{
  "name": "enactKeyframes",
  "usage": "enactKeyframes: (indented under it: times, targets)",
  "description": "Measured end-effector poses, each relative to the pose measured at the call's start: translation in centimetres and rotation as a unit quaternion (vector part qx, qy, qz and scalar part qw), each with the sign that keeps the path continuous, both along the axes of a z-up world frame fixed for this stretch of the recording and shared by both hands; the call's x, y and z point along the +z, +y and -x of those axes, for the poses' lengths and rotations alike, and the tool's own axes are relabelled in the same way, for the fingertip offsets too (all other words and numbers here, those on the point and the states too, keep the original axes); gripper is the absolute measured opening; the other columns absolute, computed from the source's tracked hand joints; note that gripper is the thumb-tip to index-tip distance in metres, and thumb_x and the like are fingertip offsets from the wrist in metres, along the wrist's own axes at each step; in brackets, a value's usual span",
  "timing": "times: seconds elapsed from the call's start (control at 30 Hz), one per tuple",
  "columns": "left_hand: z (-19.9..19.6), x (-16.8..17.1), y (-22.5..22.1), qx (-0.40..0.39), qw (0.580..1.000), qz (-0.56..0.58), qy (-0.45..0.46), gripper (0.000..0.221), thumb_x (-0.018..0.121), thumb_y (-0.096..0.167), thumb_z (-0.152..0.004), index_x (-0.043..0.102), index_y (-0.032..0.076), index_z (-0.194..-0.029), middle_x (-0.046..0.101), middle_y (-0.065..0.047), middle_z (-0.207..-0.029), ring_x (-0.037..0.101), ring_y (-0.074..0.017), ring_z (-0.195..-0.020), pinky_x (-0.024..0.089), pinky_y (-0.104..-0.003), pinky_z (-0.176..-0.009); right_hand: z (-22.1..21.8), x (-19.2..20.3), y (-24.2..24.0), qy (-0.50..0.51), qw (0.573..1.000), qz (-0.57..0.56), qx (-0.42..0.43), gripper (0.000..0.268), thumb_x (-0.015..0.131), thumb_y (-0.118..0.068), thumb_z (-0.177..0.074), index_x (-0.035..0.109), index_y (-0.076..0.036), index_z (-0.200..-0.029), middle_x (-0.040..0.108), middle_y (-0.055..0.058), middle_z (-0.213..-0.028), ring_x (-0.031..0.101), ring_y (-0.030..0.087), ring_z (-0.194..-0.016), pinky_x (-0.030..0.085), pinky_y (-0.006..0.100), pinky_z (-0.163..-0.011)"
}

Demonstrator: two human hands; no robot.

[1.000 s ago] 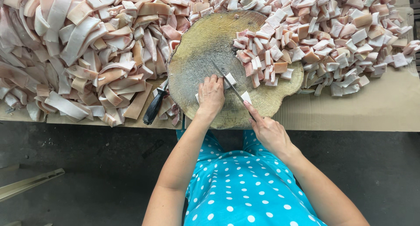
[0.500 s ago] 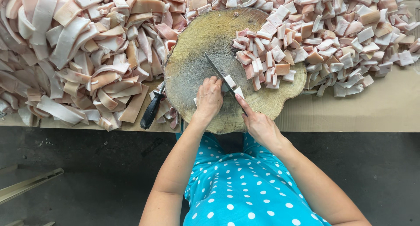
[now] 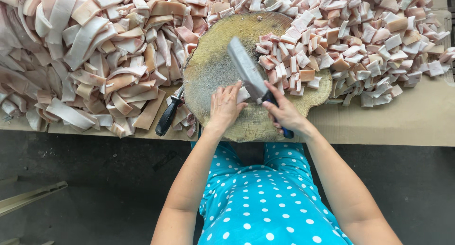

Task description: The person cuts strips of pork skin into small rectangular pieces on a wooden cutting board using a knife.

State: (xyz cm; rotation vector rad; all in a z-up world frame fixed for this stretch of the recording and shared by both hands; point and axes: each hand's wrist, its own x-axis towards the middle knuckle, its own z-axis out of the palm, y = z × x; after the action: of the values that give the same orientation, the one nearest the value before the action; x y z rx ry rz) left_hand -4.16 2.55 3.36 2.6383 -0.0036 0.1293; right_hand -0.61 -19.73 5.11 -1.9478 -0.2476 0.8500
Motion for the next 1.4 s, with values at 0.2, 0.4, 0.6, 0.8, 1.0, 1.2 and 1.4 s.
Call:
enactKeyframes:
  times: [0.2,0.4,0.6,0.8,1.0,1.2,1.4]
  targets:
    - [1.4,1.3,-0.2,0.077,0.989,-0.037,0.122,0.065,0.081,0.024,-0.079,0.06,0.019,-0.14,0.058,-0.007,-0.133,0.051,-0.0314,-0.122,0.045,-0.053,-0.095,0.2,1.2,-2.8,0.158,0.959,-0.18,-0.153,0.071,0.054,-0.025,-0.1,0.021,-0.045,-0.16,0.05,-0.005,-0.06,0.045,0.007,-0.043,0.042,0.027,-0.035]
    - [0.7,0.2,-0.9,0.086,0.99,-0.052,0.104,0.051,0.076,0.021,-0.087,0.064,0.019,-0.136,0.063,-0.006,-0.126,0.053,-0.0304,-0.12,0.046,-0.054,-0.094,3.5,1.5,-2.6,-0.331,0.943,0.036,-0.006,0.062,0.055,-0.03,-0.11,0.025,-0.031,-0.165,0.07,0.02,-0.075,0.071,0.039,-0.071,0.057,0.051,-0.063]
    - [-0.3,-2.0,-0.9,0.053,0.99,-0.128,0.029,0.047,0.074,0.021,-0.086,0.066,0.01,-0.131,0.068,-0.008,-0.117,0.06,-0.0256,-0.111,0.045,-0.046,-0.095,8.9,2.9,-1.0,-0.263,0.944,0.193,0.054,0.062,0.051,-0.033,-0.105,0.025,-0.038,-0.161,0.068,0.024,-0.071,0.07,0.047,-0.068,0.056,0.057,-0.062]
    - [-0.4,-3.4,-0.7,0.043,0.987,-0.148,-0.035,0.029,0.063,0.007,-0.088,0.073,0.007,-0.115,0.069,-0.008,-0.11,0.063,-0.0265,-0.107,0.046,-0.043,-0.094,10.2,2.7,-1.0,-0.237,0.926,0.275,0.104,0.066,0.048,-0.032,-0.105,0.016,-0.041,-0.161,0.068,0.023,-0.078,0.072,0.045,-0.071,0.059,0.056,-0.062]
    - [-0.8,-3.5,0.1,0.026,0.997,-0.058,-0.048,0.023,0.059,0.006,-0.09,0.075,0.006,-0.107,0.067,-0.01,-0.103,0.063,-0.0292,-0.104,0.047,-0.045,-0.088,8.2,2.2,-0.5,-0.199,0.96,0.178,0.086,0.076,0.052,-0.023,-0.1,0.01,-0.037,-0.162,0.071,0.027,-0.079,0.068,0.051,-0.078,0.054,0.06,-0.073]
    - [-1.1,-2.9,0.1,0.013,0.997,-0.055,-0.053,0.027,0.059,0.003,-0.084,0.077,0.005,-0.105,0.068,-0.01,-0.104,0.064,-0.0283,-0.104,0.048,-0.044,-0.088,6.0,1.6,1.5,-0.199,0.96,0.176,0.084,0.075,0.052,-0.021,-0.102,0.011,-0.036,-0.163,0.069,0.03,-0.079,0.067,0.052,-0.079,0.051,0.061,-0.075]
    - [-0.8,-2.1,0.1,0.009,0.999,-0.032,-0.042,0.028,0.064,0.003,-0.085,0.076,0.004,-0.11,0.067,-0.01,-0.102,0.064,-0.0287,-0.103,0.048,-0.044,-0.089,4.0,-0.1,4.3,-0.211,0.96,0.168,0.074,0.073,0.051,-0.021,-0.102,0.013,-0.035,-0.162,0.069,0.029,-0.079,0.067,0.054,-0.076,0.052,0.062,-0.073]
